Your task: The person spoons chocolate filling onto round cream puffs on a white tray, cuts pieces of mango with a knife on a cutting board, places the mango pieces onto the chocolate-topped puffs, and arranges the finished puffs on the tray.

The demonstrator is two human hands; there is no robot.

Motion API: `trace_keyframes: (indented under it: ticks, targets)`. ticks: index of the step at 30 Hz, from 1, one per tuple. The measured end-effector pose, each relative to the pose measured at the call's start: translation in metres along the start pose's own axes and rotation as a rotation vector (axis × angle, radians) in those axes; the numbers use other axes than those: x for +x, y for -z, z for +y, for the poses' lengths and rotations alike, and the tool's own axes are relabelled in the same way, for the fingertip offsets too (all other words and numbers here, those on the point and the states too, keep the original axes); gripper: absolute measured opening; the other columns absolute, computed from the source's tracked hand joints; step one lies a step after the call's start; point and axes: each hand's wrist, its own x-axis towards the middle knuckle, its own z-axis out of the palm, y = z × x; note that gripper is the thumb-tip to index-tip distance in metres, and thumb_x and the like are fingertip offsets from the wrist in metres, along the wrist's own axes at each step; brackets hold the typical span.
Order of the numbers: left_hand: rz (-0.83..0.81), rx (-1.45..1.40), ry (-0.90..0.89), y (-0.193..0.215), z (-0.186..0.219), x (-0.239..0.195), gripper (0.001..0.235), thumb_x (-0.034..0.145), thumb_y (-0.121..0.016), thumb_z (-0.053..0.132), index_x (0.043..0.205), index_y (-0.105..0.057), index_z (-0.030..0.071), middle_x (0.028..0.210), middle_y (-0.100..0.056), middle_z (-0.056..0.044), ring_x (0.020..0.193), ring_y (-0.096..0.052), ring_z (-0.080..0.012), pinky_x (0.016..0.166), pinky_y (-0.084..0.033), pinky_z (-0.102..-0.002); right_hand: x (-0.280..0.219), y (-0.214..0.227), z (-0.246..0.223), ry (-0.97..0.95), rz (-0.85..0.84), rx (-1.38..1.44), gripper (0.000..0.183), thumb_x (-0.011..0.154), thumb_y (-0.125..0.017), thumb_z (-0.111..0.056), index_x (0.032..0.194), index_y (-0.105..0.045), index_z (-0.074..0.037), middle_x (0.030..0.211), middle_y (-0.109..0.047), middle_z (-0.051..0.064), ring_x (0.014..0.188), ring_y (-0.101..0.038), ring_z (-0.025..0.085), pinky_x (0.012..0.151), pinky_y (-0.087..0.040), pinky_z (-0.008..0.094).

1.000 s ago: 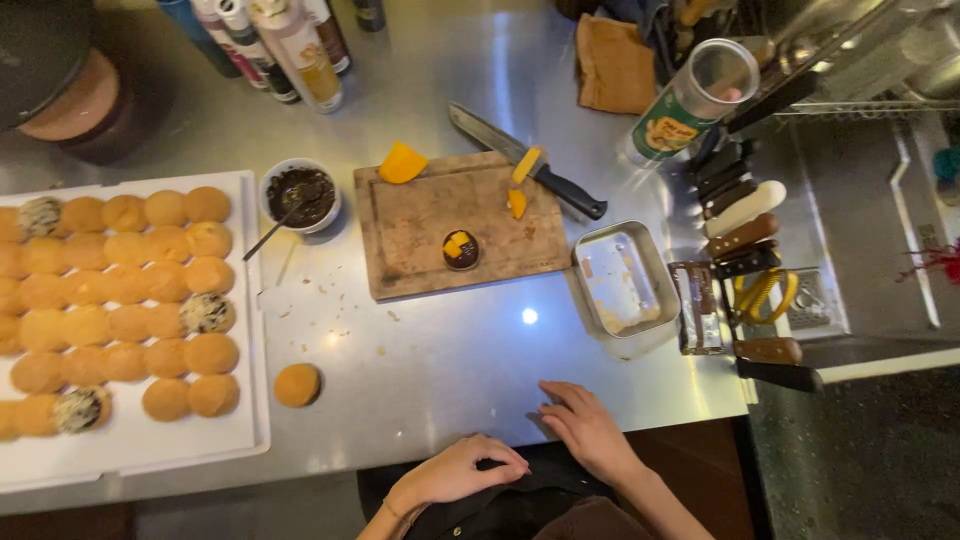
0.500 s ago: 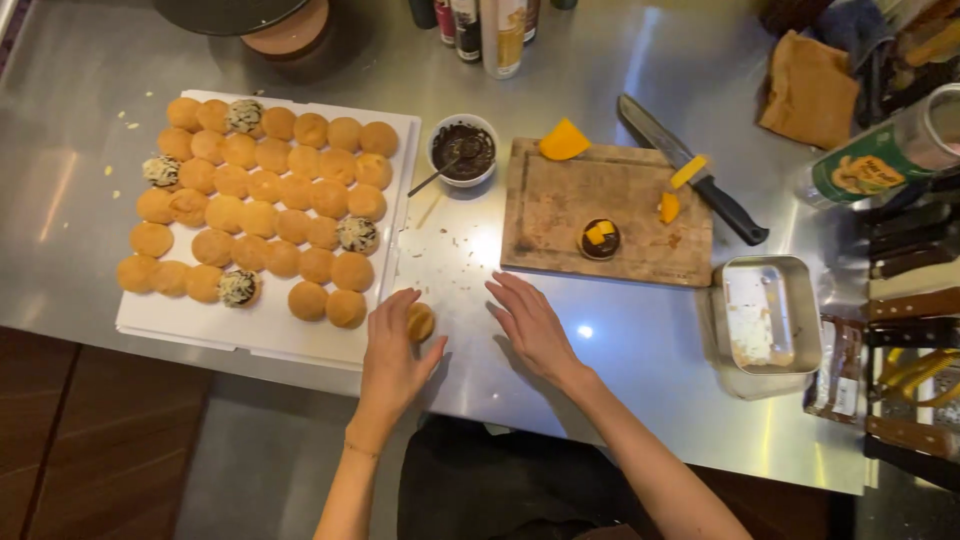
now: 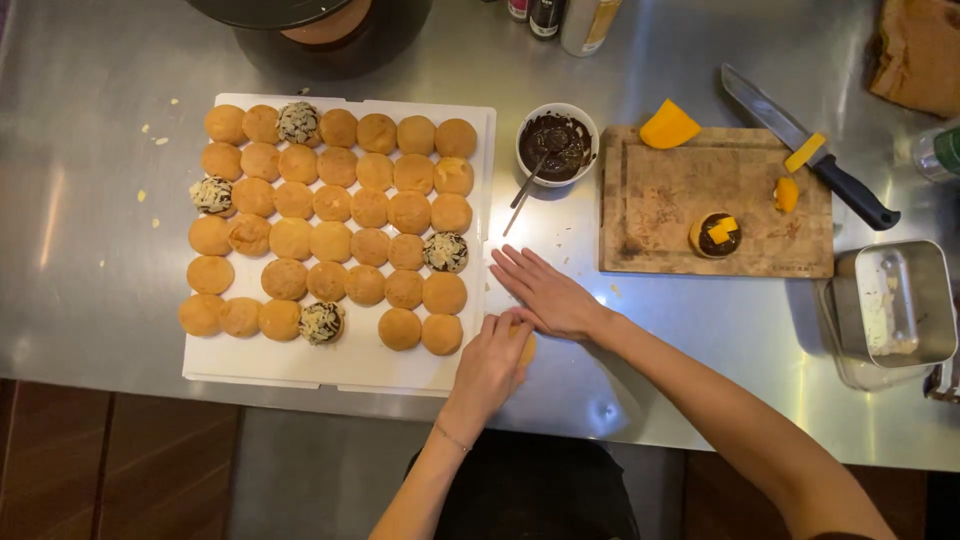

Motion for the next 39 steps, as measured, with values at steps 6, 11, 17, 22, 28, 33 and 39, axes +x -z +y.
trace_keyframes:
  ticks: [6,11,17,22,28,33,39]
  targets:
    - [-0.189,-0.32,0.127,0.072,0.023,-0.012,0.066,0.067,-0.085,0.006,0.128,-0.06,0.011,0.118,-0.057,-0.007,0.11,-0.059,-0.0292,0.082,-0.056,-0.038,-0.096,0.003,-0.003,0.127,-0.115,0.081,0.071,0.099,-0.058,-0.034,0.156,-0.033,0.0,0.163,-0.032,0.017,0.152,-0.027,0.032,0.125,-0.023,0.049]
    - [-0.105,-0.323,0.163,0.099,0.025,-0.008,0.06,0.071,-0.084,0.008,0.126,-0.061,0.011,0.12,-0.057,-0.007,0.109,-0.061,-0.0295,0.081,-0.056,-0.039,-0.052,0.003,0.008,-0.232,-0.037,0.06,0.04,0.11,-0.055,-0.032,0.146,-0.047,-0.015,0.161,-0.043,0.006,0.155,-0.039,0.022,0.129,-0.035,0.038]
    - [0.009,-0.272,0.105,0.086,0.022,0.025,0.056,0.075,-0.082,0.011,0.127,-0.061,0.01,0.118,-0.058,-0.009,0.111,-0.061,-0.0297,0.089,-0.055,-0.04,-0.045,0.015,-0.01,-0.367,0.256,-0.047,0.065,0.101,-0.055,-0.03,0.153,-0.034,0.004,0.16,-0.029,0.027,0.15,-0.027,0.04,0.123,-0.022,0.049]
    - [-0.021,-0.191,0.153,0.029,0.009,0.076,0.057,0.074,-0.081,0.01,0.127,-0.061,0.008,0.12,-0.058,-0.011,0.113,-0.057,-0.0321,0.088,-0.054,-0.041,-0.148,0.008,-0.03,-0.273,0.07,0.198,0.053,0.103,-0.055,-0.026,0.15,-0.045,-0.002,0.159,-0.041,0.017,0.15,-0.036,0.034,0.124,-0.027,0.047]
    - [0.094,0.034,0.12,-0.028,-0.01,0.125,0.067,0.071,-0.083,0.008,0.132,-0.056,0.003,0.121,-0.055,-0.014,0.114,-0.055,-0.0345,0.091,-0.054,-0.042,-0.195,0.01,-0.032,-0.598,0.379,0.196,0.04,0.103,-0.055,-0.019,0.141,-0.059,-0.007,0.152,-0.054,0.013,0.143,-0.048,0.031,0.121,-0.038,0.042]
    - [0.159,0.094,0.195,-0.026,0.007,0.118,0.078,0.068,-0.088,0.015,0.136,-0.053,0.002,0.131,-0.054,-0.017,0.119,-0.054,-0.0359,0.093,-0.051,-0.045,-0.175,-0.006,-0.031,-0.903,0.368,-0.191,0.073,0.101,-0.059,-0.034,0.155,-0.033,0.008,0.164,-0.025,0.031,0.154,-0.016,0.044,0.125,-0.01,0.054]
    - [0.354,-0.266,0.374,-0.084,0.036,0.014,0.047,0.105,-0.063,0.016,0.148,-0.048,0.005,0.15,-0.052,-0.014,0.142,-0.052,-0.0314,0.118,-0.049,-0.041,-0.153,-0.03,-0.068,-0.451,0.244,0.293,0.069,0.098,-0.059,-0.029,0.156,-0.036,0.0,0.166,-0.031,0.019,0.157,-0.025,0.034,0.129,-0.021,0.048]
